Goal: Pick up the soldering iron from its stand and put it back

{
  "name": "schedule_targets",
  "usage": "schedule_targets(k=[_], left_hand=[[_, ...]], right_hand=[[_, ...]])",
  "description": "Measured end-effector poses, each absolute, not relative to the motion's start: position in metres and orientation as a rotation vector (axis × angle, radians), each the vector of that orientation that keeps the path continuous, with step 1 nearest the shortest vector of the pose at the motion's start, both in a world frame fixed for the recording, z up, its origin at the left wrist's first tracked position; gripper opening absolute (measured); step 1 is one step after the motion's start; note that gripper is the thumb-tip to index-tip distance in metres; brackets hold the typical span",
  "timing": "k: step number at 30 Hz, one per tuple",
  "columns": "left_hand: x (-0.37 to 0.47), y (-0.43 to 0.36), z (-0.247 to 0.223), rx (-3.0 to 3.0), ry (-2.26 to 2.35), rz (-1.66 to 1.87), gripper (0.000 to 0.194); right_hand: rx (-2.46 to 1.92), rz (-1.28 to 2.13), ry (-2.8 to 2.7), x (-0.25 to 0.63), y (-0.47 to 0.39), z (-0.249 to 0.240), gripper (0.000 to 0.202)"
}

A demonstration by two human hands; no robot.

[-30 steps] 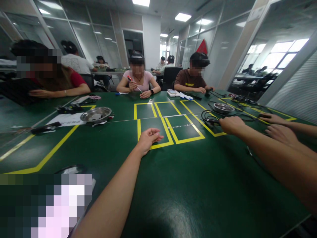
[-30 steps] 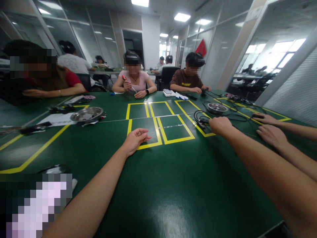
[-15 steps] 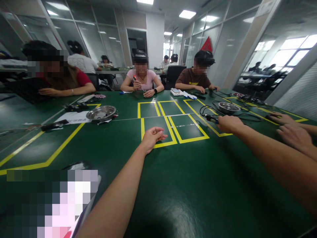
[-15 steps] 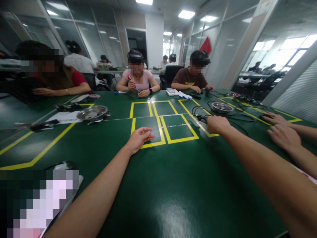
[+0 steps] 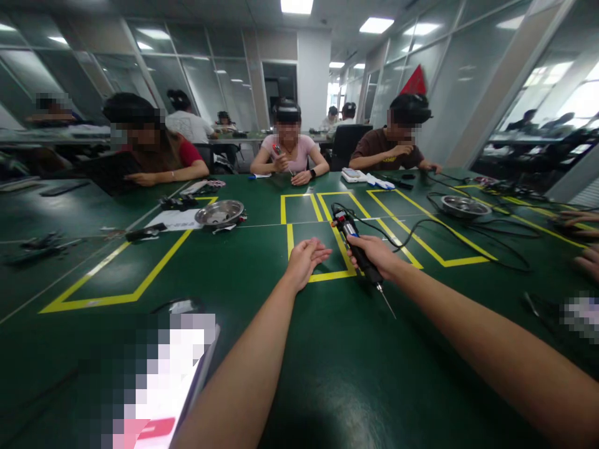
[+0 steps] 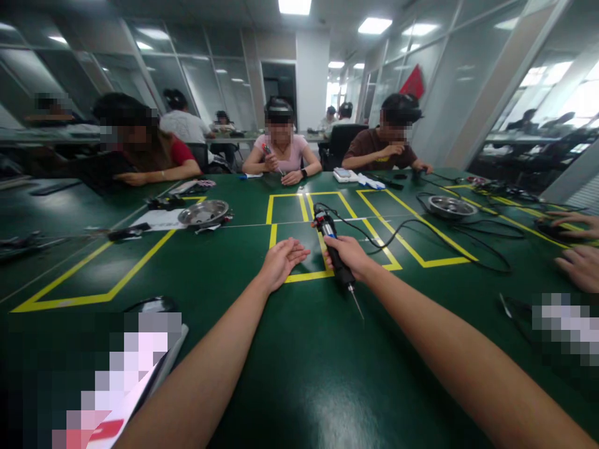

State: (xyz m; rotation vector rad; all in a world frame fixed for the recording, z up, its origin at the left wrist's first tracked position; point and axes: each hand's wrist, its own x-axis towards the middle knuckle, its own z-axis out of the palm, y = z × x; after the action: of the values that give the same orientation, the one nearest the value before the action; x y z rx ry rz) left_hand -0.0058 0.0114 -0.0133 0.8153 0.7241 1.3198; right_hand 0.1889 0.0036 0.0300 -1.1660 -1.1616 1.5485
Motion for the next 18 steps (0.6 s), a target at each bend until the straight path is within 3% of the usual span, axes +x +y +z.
schedule_targets(k=[9, 18], left_hand=[[-0.007, 0.011, -0.013, 0.738, 0.695, 1.338, 0.051], [-0.007, 0.005, -0.009, 0.91, 0.659, 1.308, 0.031]], right_hand=[[-0.858, 1.751, -1.123, 0.151, -0.059, 0.005, 0.03], [-0.834, 1.706, -1.072, 0.155, -0.065, 0.003, 0.031]])
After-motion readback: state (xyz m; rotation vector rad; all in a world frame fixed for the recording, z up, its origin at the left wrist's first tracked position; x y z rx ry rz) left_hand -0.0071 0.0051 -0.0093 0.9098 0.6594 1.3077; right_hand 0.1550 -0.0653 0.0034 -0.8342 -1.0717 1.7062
